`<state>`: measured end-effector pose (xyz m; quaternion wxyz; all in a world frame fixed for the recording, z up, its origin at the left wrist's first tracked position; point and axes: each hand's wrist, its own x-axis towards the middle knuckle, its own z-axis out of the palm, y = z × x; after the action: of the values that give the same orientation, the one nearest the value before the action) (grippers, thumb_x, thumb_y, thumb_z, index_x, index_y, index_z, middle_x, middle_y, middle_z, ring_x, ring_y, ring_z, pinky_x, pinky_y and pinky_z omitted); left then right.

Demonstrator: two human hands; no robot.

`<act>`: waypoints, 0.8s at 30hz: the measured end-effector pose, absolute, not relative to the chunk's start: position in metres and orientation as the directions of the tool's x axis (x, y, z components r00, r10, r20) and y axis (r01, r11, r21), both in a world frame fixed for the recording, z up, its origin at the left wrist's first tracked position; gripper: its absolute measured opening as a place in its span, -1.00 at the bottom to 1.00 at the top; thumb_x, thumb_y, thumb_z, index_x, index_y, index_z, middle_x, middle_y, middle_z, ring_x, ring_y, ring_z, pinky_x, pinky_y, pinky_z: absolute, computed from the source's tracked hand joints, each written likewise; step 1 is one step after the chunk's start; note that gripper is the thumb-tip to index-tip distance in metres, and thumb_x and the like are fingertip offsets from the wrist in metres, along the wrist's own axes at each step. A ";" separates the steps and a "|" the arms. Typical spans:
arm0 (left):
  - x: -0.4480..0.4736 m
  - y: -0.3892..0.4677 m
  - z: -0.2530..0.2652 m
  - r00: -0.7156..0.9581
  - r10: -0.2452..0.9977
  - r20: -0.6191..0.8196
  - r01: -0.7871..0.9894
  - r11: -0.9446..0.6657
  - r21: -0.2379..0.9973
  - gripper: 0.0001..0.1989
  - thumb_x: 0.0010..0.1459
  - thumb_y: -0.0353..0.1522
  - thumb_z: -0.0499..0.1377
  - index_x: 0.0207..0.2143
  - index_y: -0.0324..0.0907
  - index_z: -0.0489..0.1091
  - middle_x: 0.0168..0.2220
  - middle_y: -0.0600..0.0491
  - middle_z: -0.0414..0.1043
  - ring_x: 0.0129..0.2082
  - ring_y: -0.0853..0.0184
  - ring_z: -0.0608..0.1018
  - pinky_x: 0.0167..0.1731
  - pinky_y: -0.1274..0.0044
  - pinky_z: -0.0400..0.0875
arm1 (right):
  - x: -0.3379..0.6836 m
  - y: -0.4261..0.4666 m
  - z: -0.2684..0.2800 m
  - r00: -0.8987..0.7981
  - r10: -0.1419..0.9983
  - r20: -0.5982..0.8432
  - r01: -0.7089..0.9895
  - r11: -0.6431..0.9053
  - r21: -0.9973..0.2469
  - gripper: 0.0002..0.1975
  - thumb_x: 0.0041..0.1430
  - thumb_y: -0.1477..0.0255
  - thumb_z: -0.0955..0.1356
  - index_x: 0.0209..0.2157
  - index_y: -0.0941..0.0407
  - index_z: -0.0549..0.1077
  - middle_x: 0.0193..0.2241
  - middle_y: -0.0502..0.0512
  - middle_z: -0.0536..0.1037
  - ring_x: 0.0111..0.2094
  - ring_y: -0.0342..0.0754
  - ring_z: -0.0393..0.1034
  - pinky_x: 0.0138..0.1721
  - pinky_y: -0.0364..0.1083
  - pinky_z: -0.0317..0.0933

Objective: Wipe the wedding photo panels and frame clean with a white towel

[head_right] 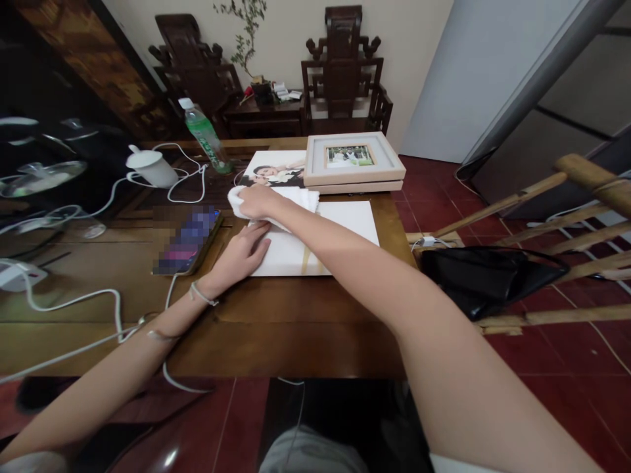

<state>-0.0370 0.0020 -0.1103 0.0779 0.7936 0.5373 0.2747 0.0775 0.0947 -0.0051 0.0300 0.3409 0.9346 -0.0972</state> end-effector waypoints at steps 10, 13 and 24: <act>-0.040 0.002 -0.115 0.275 0.903 0.330 0.804 -0.404 0.436 -0.52 0.36 -0.26 -0.02 0.20 -0.30 0.39 0.31 -0.27 0.33 0.37 0.00 0.33 0.36 0.05 0.16 | 0.146 0.101 0.025 -0.573 0.771 -0.278 0.800 0.600 0.016 -0.54 0.20 0.58 0.25 0.10 0.35 0.49 0.05 0.45 0.56 0.05 0.25 0.47 -0.05 0.02 0.31; -0.039 0.002 -0.114 0.274 0.904 0.327 0.810 -0.400 0.428 -0.52 0.36 -0.25 -0.03 0.19 -0.31 0.39 0.31 -0.26 0.33 0.37 0.02 0.33 0.36 0.06 0.16 | 0.195 0.104 0.026 -0.503 0.814 -0.290 0.844 0.534 0.036 -0.53 0.18 0.56 0.23 0.10 0.29 0.49 -0.02 0.41 0.59 -0.08 0.23 0.50 -0.16 0.03 0.32; -0.040 0.001 -0.114 0.286 0.904 0.317 0.822 -0.402 0.404 -0.53 0.37 -0.27 -0.02 0.20 -0.33 0.37 0.32 -0.29 0.31 0.38 -0.01 0.31 0.37 0.03 0.13 | 0.279 0.033 -0.005 -0.706 0.671 -0.227 0.695 0.718 -0.042 -0.82 0.01 0.65 0.21 -0.42 0.11 0.35 -0.48 0.14 0.44 -0.41 0.01 0.29 -0.33 -0.06 0.04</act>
<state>-0.0395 0.0010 -0.1136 0.0814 0.7979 0.5408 0.2537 0.2785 0.0327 -0.0051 0.0979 0.3704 0.9216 -0.0623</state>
